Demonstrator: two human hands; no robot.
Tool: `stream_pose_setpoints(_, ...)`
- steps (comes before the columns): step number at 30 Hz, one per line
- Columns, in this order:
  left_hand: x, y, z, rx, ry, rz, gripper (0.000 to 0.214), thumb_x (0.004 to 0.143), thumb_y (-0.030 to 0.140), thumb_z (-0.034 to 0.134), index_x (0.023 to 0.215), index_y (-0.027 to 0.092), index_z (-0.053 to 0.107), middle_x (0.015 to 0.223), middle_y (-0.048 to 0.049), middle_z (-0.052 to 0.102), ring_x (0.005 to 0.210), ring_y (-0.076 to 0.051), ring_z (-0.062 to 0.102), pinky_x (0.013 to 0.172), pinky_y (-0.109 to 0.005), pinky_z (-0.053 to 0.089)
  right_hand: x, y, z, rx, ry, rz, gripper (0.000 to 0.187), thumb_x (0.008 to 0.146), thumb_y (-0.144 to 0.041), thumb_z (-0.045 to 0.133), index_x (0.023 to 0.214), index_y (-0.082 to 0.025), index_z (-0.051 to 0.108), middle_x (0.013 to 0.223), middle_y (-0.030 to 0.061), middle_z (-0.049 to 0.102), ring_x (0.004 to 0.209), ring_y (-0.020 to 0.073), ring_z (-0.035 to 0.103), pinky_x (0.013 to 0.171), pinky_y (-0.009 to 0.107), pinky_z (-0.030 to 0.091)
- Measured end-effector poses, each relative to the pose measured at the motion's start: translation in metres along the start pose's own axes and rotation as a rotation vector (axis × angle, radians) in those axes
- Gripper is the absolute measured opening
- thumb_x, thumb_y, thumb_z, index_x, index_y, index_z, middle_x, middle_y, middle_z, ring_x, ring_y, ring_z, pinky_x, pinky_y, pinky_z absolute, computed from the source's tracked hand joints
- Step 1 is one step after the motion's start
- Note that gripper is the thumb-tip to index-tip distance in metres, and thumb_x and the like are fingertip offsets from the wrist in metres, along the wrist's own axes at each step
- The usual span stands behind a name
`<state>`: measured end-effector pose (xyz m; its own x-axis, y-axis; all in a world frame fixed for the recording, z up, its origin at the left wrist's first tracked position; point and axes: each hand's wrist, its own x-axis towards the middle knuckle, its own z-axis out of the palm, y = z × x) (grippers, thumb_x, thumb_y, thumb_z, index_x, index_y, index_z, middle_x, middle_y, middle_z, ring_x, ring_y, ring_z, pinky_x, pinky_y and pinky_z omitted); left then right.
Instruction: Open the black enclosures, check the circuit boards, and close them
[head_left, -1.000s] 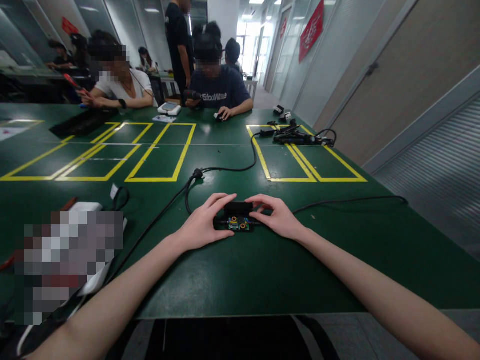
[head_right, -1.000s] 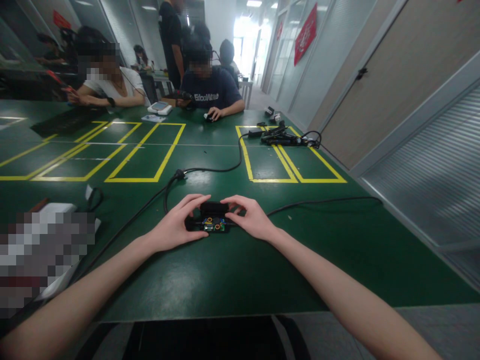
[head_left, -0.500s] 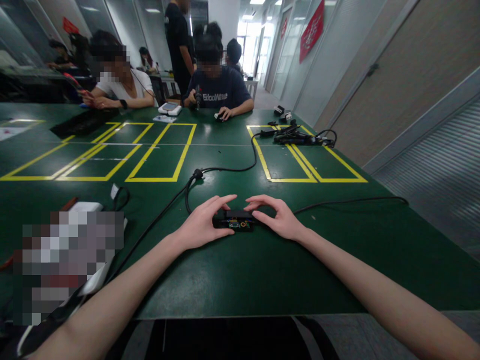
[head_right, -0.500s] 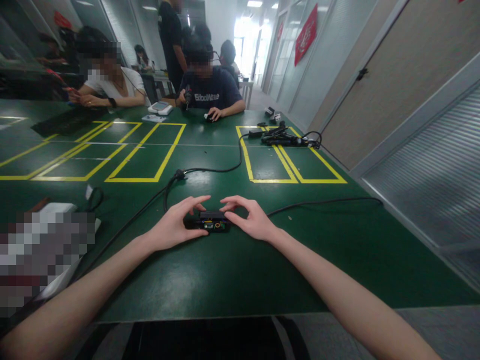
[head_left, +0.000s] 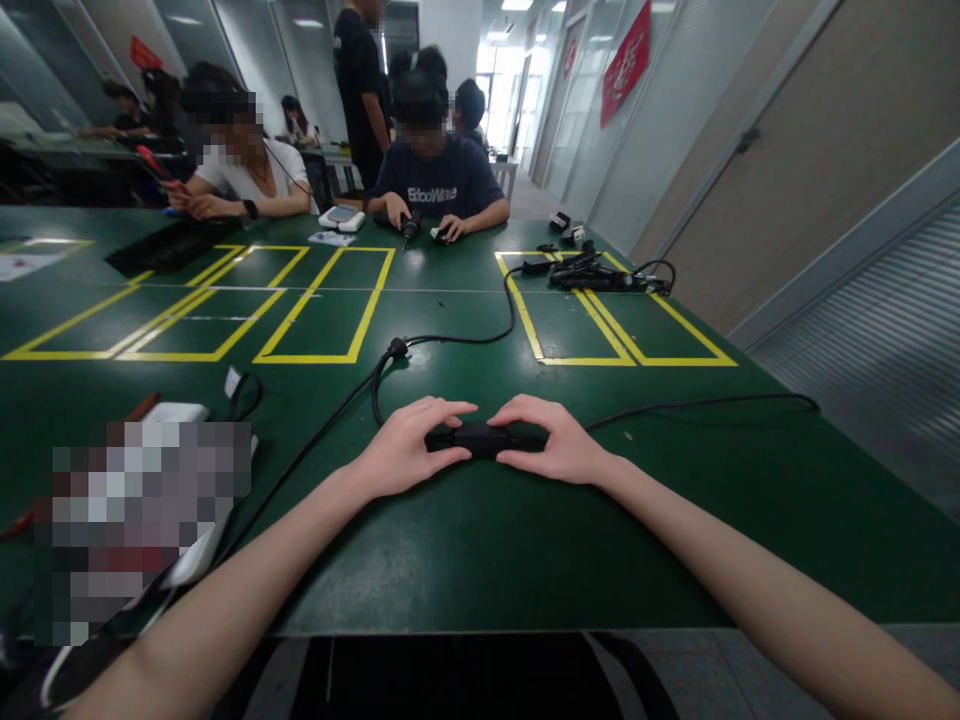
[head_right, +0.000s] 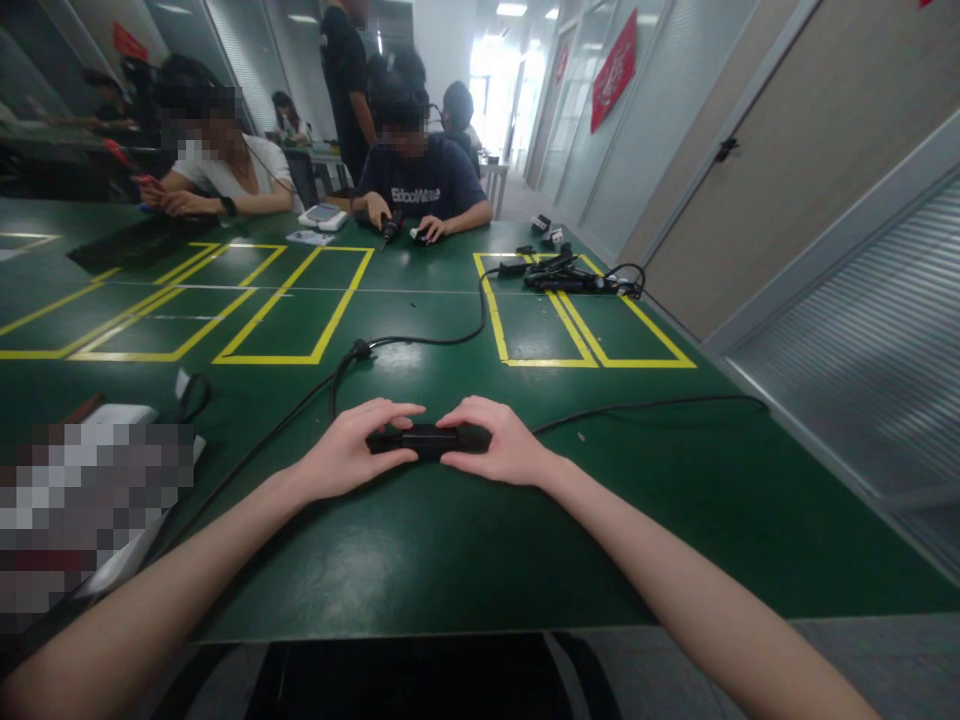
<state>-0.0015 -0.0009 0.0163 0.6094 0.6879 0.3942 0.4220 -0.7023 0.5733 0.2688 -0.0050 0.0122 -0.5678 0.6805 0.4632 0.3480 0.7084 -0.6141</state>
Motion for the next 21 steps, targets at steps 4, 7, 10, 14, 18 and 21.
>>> stream_pose_setpoints(4,0.001,0.0,0.001,0.008,0.006,-0.001,0.049,0.096,0.036,0.072,0.142,0.024,0.059,0.103,-0.0041,0.074,0.092,-0.019,0.07,0.09,-0.035,0.057,-0.001,0.004,0.004,-0.099,-0.014,-0.053,0.028,0.086,-0.032,0.078,0.112,-0.023,0.071,0.104,0.0095,0.073,0.095,0.0251,0.069,0.084,0.041,0.058)
stream_pose_setpoints(7,0.002,0.0,0.002,0.054,-0.018,0.023,0.034,0.101,0.036,0.066,0.131,0.021,0.067,0.099,-0.005,0.071,0.089,-0.019,0.069,0.082,-0.031,0.056,-0.001,0.005,0.005,-0.13,-0.009,-0.051,0.02,0.091,-0.03,0.073,0.109,-0.023,0.071,0.101,0.0094,0.072,0.093,0.0253,0.068,0.082,0.041,0.058)
stream_pose_setpoints(10,0.002,0.001,0.002,0.106,-0.04,0.049,0.025,0.103,0.035,0.061,0.119,0.018,0.072,0.098,-0.0063,0.069,0.087,-0.019,0.068,0.078,-0.03,0.055,0.0,0.002,0.004,-0.149,-0.014,-0.077,0.015,0.094,-0.031,0.07,0.106,-0.021,0.07,0.098,0.0101,0.073,0.091,0.0252,0.068,0.08,0.041,0.058)
stream_pose_setpoints(14,0.002,0.003,0.003,0.168,-0.033,0.066,0.025,0.103,0.037,0.06,0.116,0.018,0.072,0.096,-0.0068,0.07,0.089,-0.021,0.068,0.081,-0.033,0.055,0.001,-0.001,0.005,-0.171,-0.006,-0.114,0.016,0.096,-0.033,0.068,0.105,-0.02,0.071,0.097,0.0111,0.074,0.09,0.0257,0.067,0.08,0.042,0.056)
stream_pose_setpoints(18,0.002,0.005,0.008,0.158,-0.026,0.081,0.027,0.099,0.037,0.065,0.119,0.02,0.07,0.11,-0.0088,0.074,0.1,-0.024,0.071,0.09,-0.037,0.057,0.001,-0.003,0.007,-0.189,0.015,-0.126,0.016,0.097,-0.035,0.068,0.104,-0.021,0.07,0.096,0.0105,0.074,0.089,0.0255,0.067,0.08,0.042,0.056)
stream_pose_setpoints(21,0.002,0.006,0.014,0.162,-0.012,0.093,0.031,0.097,0.033,0.067,0.125,0.022,0.067,0.118,-0.0092,0.075,0.106,-0.025,0.072,0.095,-0.04,0.057,0.002,-0.005,0.01,-0.203,0.015,-0.116,0.015,0.096,-0.034,0.067,0.104,-0.022,0.069,0.097,0.0103,0.073,0.091,0.0262,0.067,0.082,0.043,0.057)
